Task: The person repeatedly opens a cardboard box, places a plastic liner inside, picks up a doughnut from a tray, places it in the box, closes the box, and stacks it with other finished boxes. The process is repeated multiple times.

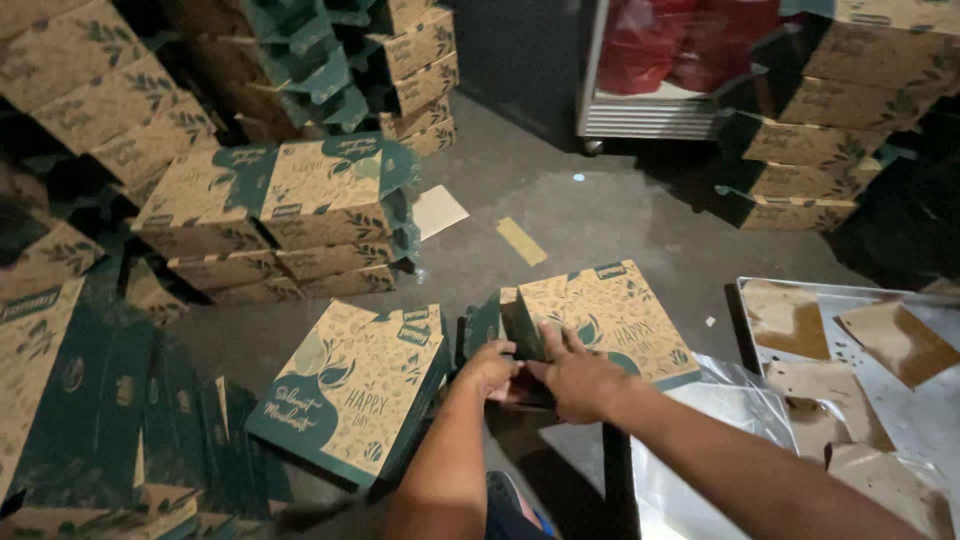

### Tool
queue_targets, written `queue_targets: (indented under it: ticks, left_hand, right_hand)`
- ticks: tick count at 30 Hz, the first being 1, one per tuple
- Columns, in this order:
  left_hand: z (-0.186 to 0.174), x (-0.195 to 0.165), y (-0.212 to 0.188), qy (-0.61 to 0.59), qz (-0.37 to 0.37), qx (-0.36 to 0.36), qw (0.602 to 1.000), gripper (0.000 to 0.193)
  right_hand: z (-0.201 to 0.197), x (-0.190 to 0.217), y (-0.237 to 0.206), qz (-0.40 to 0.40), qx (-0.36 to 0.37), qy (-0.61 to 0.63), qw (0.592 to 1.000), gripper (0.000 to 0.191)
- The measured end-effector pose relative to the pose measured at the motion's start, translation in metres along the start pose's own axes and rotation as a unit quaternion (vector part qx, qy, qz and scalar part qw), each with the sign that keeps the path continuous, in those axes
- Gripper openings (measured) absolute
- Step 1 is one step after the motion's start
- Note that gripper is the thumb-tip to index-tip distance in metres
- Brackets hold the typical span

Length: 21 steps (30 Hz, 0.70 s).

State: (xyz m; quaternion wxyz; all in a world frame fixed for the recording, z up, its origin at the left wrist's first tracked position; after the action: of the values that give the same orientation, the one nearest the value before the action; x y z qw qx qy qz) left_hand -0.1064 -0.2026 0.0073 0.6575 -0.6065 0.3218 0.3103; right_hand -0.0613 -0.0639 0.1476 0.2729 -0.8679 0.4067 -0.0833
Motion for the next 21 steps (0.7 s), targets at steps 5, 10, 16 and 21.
queue_targets:
  ticks: [5, 10, 16, 21]
  left_hand:
    - [0.008, -0.009, -0.002, -0.019, 0.060, -0.014, 0.998, 0.062]
    - [0.013, -0.023, -0.014, 0.049, 0.091, -0.029, 0.994, 0.054]
    - [0.014, -0.028, -0.004, 0.210, 0.143, -0.114, 0.960, 0.054]
    - [0.014, -0.019, 0.009, 0.154, 0.140, -0.147, 0.967, 0.038]
  right_hand:
    - [-0.001, -0.028, 0.009, -0.038, -0.061, 0.026, 0.997, 0.067]
    - [-0.013, -0.030, 0.001, 0.010, -0.039, -0.014, 0.999, 0.060]
    - [-0.023, -0.025, -0.004, 0.009, -0.029, -0.049, 0.998, 0.058]
    - [-0.028, -0.027, -0.008, 0.014, -0.021, -0.042, 0.999, 0.061]
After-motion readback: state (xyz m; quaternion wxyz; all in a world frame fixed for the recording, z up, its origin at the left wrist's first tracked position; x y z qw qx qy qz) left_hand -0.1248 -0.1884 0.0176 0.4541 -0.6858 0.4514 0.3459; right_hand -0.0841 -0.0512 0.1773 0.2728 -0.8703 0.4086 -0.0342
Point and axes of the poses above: each hand's wrist, its own y-axis towards the middle knuckle, its own z-axis out of the palm, x = y × z, the point moved 4 cm from there along y, towards the middle knuckle, and after that the axes turned 7 degrees about -y, right-handed, at the moved point
